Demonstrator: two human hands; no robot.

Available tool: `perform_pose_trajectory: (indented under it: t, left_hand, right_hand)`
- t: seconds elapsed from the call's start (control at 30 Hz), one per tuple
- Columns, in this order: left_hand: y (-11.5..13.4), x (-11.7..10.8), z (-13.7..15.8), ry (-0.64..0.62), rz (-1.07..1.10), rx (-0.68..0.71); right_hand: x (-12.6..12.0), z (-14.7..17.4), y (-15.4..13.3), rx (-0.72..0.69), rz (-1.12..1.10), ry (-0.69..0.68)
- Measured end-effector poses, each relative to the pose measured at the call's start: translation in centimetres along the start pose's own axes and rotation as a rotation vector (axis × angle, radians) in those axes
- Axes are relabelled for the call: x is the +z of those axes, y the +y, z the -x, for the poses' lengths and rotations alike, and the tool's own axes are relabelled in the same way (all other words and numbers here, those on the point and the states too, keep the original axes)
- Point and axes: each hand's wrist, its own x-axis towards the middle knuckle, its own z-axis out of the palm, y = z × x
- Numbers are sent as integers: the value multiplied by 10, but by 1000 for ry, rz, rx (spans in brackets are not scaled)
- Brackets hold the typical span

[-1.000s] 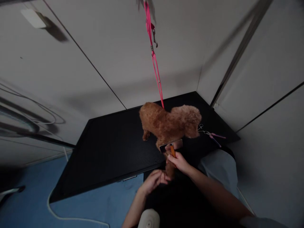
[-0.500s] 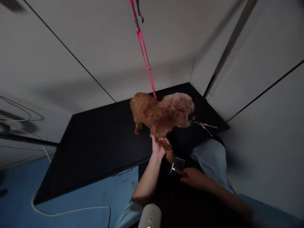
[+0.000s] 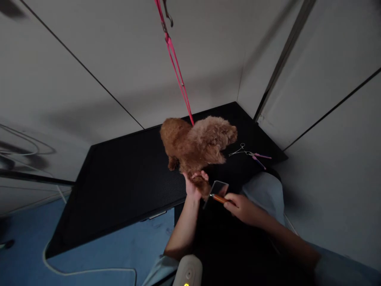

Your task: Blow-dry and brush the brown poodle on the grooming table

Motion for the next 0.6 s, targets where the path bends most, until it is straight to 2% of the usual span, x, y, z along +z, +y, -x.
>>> perform_pose_trajectory:
  t: [0.1,0.2,0.23,0.27,0.37,0.4,0.5,0.53,0.6]
  left_hand:
    - [-1,-2,2,-64,99,37]
    - [2,-7,7,-155,129,106]
    - [3,-9,9,-184,119,118]
    - [4,-10,11,-207,106,122]
    - [7,-12,17,-231,97,138]
    - [8,-11,19,-231,106,145]
    - [11,-9,24,-236,127,144]
    - [12,-9,26,-237,126,127]
    - [12,-9,28,-238,133,104]
  right_hand:
    - [-26,-22,-14,-98,59,43]
    - [-43,-37,-23,-29,312,234]
    - [-45,-38,-25,-48,355,261]
    - [-46,-39,-28,-110,367,238]
    - [-44,-43,-35,-370,335,15]
    - [-44,-45,-37,-389,351,-7]
    - [-50,-53,-43,-324,450,121]
    - [-53,-55,-45,-347,462,120]
    - [-56,-59,-52,-485,458,-25]
